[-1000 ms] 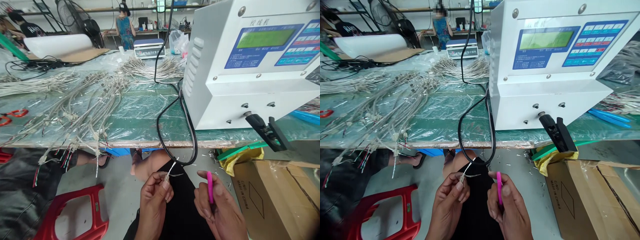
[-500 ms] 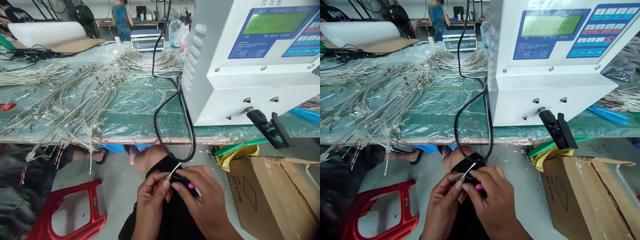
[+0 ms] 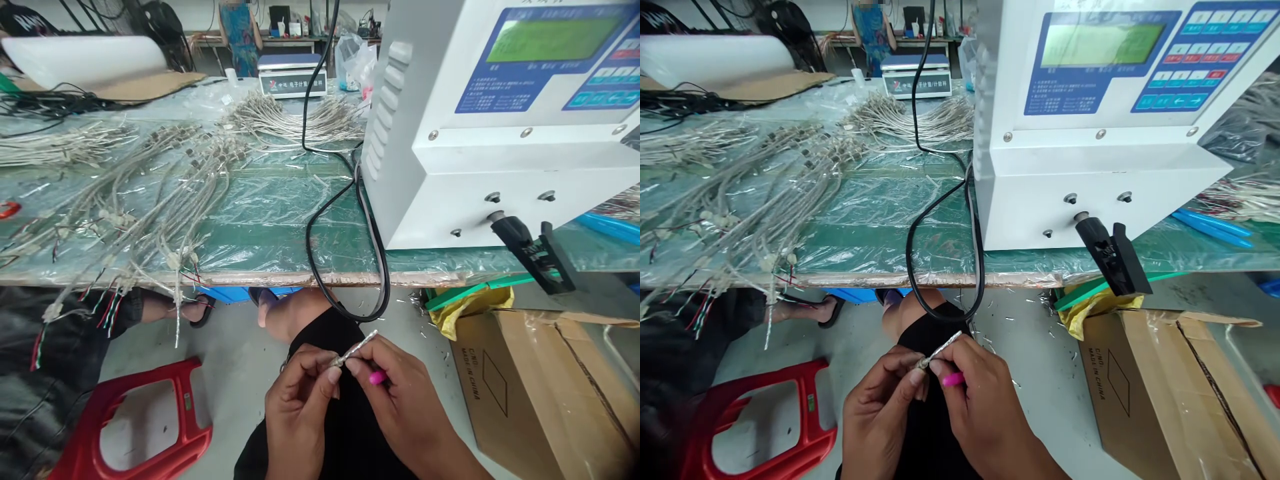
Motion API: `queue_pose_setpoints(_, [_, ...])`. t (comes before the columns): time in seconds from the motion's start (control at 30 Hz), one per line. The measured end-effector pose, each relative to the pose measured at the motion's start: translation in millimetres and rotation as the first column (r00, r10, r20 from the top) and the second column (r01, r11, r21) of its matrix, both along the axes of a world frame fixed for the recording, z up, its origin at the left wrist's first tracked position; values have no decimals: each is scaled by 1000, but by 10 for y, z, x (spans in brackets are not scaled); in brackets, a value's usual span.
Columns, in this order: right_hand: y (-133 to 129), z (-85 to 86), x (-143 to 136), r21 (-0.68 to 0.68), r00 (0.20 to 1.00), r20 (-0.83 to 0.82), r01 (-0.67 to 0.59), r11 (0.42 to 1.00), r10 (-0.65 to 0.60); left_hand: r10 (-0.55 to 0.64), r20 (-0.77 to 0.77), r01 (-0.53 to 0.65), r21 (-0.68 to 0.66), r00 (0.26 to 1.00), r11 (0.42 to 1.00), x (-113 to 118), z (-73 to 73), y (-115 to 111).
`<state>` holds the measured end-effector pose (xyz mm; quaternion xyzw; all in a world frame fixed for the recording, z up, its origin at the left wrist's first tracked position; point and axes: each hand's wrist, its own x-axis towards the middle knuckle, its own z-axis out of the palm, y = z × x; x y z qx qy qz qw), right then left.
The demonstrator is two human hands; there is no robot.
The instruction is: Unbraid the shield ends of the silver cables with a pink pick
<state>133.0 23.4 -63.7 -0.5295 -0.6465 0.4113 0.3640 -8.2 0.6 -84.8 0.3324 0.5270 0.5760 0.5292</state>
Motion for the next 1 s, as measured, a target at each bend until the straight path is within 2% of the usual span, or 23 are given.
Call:
queue_pose_setpoints(0.1, [-20,61,-21,-175,974,-221,-80,981,40,17,147,-19,11,989,1000,35,13,-42])
queue_pose_setpoints(0.2, [-66,113,-52,-379,896,-445,-200,904,12,20,286,-20,-5,958,1000,50,71,-71])
queue_pose_setpoints(0.27, [-126,105,-62,-433,872,-488,-207,877,-35,44,295,-37,-27,954,999,47,147,-78])
queue_pose_setpoints(0.33, [-192,75,-53,-440,883,-463,-152,885,-78,46,242,-36,-46,969,998,42,241,-70])
queue_pose_setpoints(0.47, [-253,53,-13,-318,889,-432,6,948,-150,-23,72,24,-13,997,1000,38,383,-36])
queue_pose_setpoints(0.6, [-256,111,-37,-266,874,-452,62,962,-181,-48,-29,49,17,998,999,25,401,-38])
queue_pose_setpoints(0.7, [-284,145,-84,-250,884,-414,119,961,-217,-51,-33,51,-4,998,999,21,382,-68])
queue_pose_setpoints(0.8, [-307,150,-109,-171,925,-303,183,968,-229,-50,-18,49,-35,999,998,34,374,-95])
queue_pose_setpoints(0.9, [-304,135,-107,-59,962,-176,200,978,-208,-50,10,50,-46,999,998,53,379,-108])
queue_pose_setpoints(1.0, [-287,104,-98,116,976,-70,214,970,-207,-43,86,48,-60,995,997,56,374,-118])
